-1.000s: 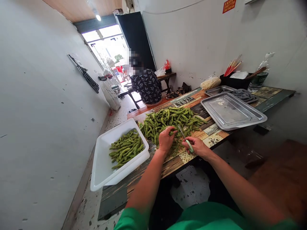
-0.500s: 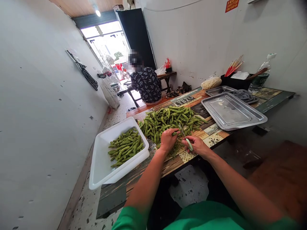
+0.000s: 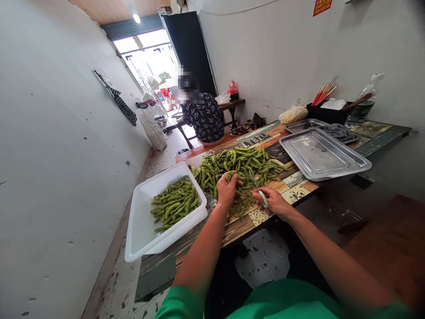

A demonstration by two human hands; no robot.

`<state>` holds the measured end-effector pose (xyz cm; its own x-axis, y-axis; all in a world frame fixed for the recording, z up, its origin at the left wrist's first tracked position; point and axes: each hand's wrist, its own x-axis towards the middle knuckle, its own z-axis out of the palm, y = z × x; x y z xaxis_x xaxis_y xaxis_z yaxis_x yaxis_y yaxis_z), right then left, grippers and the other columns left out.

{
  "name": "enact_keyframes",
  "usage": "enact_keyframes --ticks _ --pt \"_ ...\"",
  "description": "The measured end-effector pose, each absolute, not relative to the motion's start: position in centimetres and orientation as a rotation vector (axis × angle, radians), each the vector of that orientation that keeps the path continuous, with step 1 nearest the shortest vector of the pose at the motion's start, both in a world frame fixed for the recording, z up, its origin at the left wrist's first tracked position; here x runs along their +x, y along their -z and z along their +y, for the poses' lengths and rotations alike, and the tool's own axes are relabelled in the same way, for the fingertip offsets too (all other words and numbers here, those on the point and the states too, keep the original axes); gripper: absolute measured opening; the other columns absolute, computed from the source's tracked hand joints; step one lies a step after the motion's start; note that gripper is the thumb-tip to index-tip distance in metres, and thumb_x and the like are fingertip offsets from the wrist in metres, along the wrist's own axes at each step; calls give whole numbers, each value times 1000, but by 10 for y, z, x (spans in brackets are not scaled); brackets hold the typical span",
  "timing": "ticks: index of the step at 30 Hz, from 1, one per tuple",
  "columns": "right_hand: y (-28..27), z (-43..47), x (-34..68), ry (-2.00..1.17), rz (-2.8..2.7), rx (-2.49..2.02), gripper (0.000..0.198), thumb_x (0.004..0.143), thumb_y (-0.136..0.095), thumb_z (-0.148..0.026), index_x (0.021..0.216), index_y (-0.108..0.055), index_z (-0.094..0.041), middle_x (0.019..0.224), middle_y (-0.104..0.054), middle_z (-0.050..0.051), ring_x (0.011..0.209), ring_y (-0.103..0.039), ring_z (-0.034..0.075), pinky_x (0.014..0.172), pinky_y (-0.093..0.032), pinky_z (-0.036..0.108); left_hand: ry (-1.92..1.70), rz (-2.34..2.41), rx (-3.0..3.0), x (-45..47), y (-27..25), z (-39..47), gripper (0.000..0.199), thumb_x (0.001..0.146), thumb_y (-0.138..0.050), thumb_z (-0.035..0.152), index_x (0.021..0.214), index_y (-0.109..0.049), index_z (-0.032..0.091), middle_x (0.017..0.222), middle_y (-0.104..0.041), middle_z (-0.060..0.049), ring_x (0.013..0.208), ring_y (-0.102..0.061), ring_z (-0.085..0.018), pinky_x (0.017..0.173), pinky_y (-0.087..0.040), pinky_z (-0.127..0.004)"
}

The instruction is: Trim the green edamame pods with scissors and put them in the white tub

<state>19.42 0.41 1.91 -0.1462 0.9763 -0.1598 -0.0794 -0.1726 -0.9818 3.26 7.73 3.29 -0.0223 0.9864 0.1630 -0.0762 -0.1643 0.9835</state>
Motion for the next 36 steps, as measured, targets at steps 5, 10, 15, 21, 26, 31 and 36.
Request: enact_keyframes --ticks 5,10,15,21,26,31,36 --pt "-27 3 196 -1539 -1188 -1207 41 67 -75 -50 82 -58 -16 60 -57 -3 44 -51 7 31 -32 16 -1461 959 945 38 -36 77 43 64 -74 45 84 -48 17 61 -56 4 55 -59 -10 42 -21 -17" --pt "-30 2 193 -1539 -1188 -1235 41 66 -75 -52 76 -56 -17 56 -56 -3 41 -50 7 30 -31 15 -1318 908 1015 41 -40 70 40 65 -75 42 81 -49 16 62 -57 3 56 -60 -9 43 -24 -16" --pt "-25 4 194 -1520 -1169 -1199 42 66 -75 -53 77 -57 -17 57 -57 -3 42 -51 8 30 -32 15 -1200 856 1091 40 -40 67 40 67 -74 43 81 -51 15 56 -58 3 46 -51 -6 43 -24 -16" --pt "-27 1 193 -1459 -1174 -1208 42 66 -74 -53 62 -53 -17 50 -55 -3 37 -47 6 31 -27 17 -1209 898 1036 40 -39 69 38 69 -73 43 79 -49 15 61 -59 2 49 -54 -7 42 -23 -17" --pt "-24 2 194 -1445 -1073 -1219 41 64 -75 -52 66 -56 -17 50 -54 -4 37 -46 6 31 -25 17 -1401 961 907 33 -38 78 29 81 -59 43 81 -45 17 72 -64 -1 61 -63 -11 50 -39 -19" --pt "-19 5 200 -1483 -1056 -1129 40 65 -77 -51 71 -57 -16 58 -59 -1 45 -54 9 33 -33 17 -1569 1204 1218 22 -35 83 20 87 -49 36 97 -51 19 89 -67 -5 78 -67 -16 73 -50 -30" --pt "-18 5 199 -1487 -1045 -1143 40 65 -77 -51 73 -58 -16 56 -57 -2 42 -52 8 31 -30 17 -1151 1736 2091 16 -35 79 29 85 -53 22 112 -62 22 112 -66 -8 104 -60 -23 89 -45 -33"
